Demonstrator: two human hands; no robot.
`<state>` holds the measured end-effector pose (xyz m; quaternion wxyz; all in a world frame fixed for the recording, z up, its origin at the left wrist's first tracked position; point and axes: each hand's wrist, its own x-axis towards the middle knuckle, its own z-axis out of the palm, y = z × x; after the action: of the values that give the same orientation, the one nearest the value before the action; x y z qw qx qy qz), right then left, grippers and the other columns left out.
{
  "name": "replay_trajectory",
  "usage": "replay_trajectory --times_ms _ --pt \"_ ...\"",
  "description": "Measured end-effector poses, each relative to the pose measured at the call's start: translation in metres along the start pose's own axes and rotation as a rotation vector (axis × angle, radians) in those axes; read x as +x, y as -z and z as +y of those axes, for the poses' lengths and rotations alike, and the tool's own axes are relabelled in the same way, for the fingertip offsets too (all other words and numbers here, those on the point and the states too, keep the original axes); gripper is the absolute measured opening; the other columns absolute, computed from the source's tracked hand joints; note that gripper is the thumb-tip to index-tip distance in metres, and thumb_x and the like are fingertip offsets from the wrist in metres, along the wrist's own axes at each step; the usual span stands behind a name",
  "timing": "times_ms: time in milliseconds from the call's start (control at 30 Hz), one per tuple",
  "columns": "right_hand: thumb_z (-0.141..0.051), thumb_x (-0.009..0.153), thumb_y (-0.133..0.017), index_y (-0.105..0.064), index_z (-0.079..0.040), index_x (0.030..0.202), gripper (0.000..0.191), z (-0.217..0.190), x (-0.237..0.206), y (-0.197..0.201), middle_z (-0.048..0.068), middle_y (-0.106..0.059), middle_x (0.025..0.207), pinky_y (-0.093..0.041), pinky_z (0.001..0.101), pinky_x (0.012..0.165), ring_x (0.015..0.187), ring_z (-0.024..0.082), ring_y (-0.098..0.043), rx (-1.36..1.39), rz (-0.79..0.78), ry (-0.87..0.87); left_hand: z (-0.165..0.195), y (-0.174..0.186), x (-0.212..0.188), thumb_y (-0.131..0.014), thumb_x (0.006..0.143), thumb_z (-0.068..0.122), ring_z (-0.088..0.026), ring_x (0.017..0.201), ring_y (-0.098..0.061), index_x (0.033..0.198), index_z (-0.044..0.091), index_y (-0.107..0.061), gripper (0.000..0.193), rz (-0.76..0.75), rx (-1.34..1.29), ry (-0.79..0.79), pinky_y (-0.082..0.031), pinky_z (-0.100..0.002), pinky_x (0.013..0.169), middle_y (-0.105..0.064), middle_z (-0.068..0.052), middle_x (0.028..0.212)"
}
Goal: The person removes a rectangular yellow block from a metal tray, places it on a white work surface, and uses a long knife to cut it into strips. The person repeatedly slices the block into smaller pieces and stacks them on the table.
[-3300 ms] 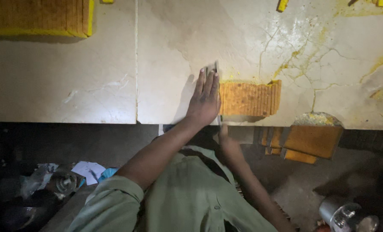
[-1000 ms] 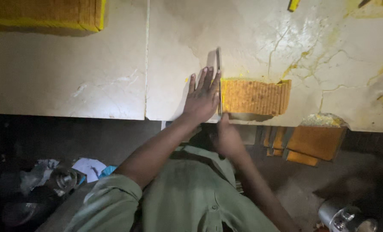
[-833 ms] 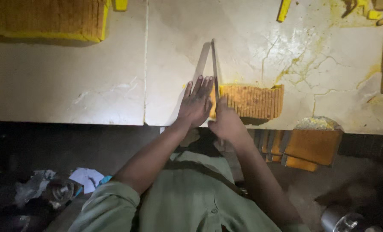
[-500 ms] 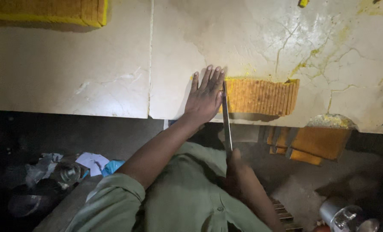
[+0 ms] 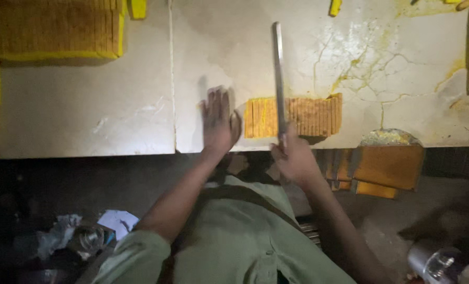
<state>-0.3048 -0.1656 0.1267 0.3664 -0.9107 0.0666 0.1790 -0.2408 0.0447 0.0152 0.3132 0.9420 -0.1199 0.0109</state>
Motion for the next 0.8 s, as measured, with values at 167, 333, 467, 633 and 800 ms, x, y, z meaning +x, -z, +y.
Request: replay_trajectory --times_ms 167,333,467,633,800 --pt "-0.017 0.094 -0.070 -0.041 0.003 0.120 0.044 0.046 -0.037 0.015 0.026 -0.067 0.092 -0.054 0.0514 0.067 0.087 0.044 -0.069 -0.031 0.115 0.050 -0.017 0.021 -0.002 -0.054 0.098 0.039 -0.051 0.152 -0.015 0.159 0.010 -0.031 0.071 -0.082 0.291 -0.029 -0.011 -0.077 0.115 -0.020 -0.028 0.165" --pt "-0.016 0.090 -0.062 -0.050 -0.004 0.122 0.036 0.129 -0.059 0.043 0.020 -0.071 0.090 -0.057 0.0476 0.065 0.077 0.034 -0.071 0.181 0.122 -0.267 -0.001 0.011 0.100 -0.055 0.104 0.030 -0.053 0.155 -0.009 0.164 0.003 -0.024 0.073 0.185 0.047 0.360 -0.008 -0.068 0.121 -0.012 -0.032 0.167" --pt "-0.015 0.096 -0.067 -0.058 -0.002 0.113 0.024 0.187 -0.023 0.084 0.020 -0.074 0.098 -0.058 0.0471 0.077 0.089 0.033 -0.074 -0.092 0.182 -0.087 0.026 0.005 0.113 -0.054 0.106 0.022 -0.037 0.158 -0.025 0.164 0.008 -0.023 0.067 0.104 -0.559 0.090 -0.028 -0.046 0.127 -0.024 -0.022 0.170" --pt "-0.012 0.092 -0.065 -0.051 0.002 0.113 0.029 0.192 0.051 0.097 0.024 -0.070 0.105 -0.057 0.0495 0.080 0.098 0.042 -0.071 -0.164 0.157 -0.073 0.049 0.023 0.016 -0.062 0.098 0.015 -0.041 0.149 -0.039 0.160 0.009 -0.034 0.068 0.052 -0.261 0.036 -0.035 -0.049 0.125 -0.042 -0.024 0.158" --pt "-0.012 0.091 -0.065 -0.056 -0.001 0.107 0.021 0.100 0.084 0.062 0.026 -0.070 0.101 -0.055 0.0498 0.083 0.097 0.044 -0.070 -0.231 0.051 -0.016 0.035 0.062 -0.074 -0.069 0.086 0.012 -0.048 0.145 -0.036 0.156 0.007 -0.037 0.077 0.075 -0.205 0.127 -0.034 -0.053 0.118 -0.036 -0.027 0.158"
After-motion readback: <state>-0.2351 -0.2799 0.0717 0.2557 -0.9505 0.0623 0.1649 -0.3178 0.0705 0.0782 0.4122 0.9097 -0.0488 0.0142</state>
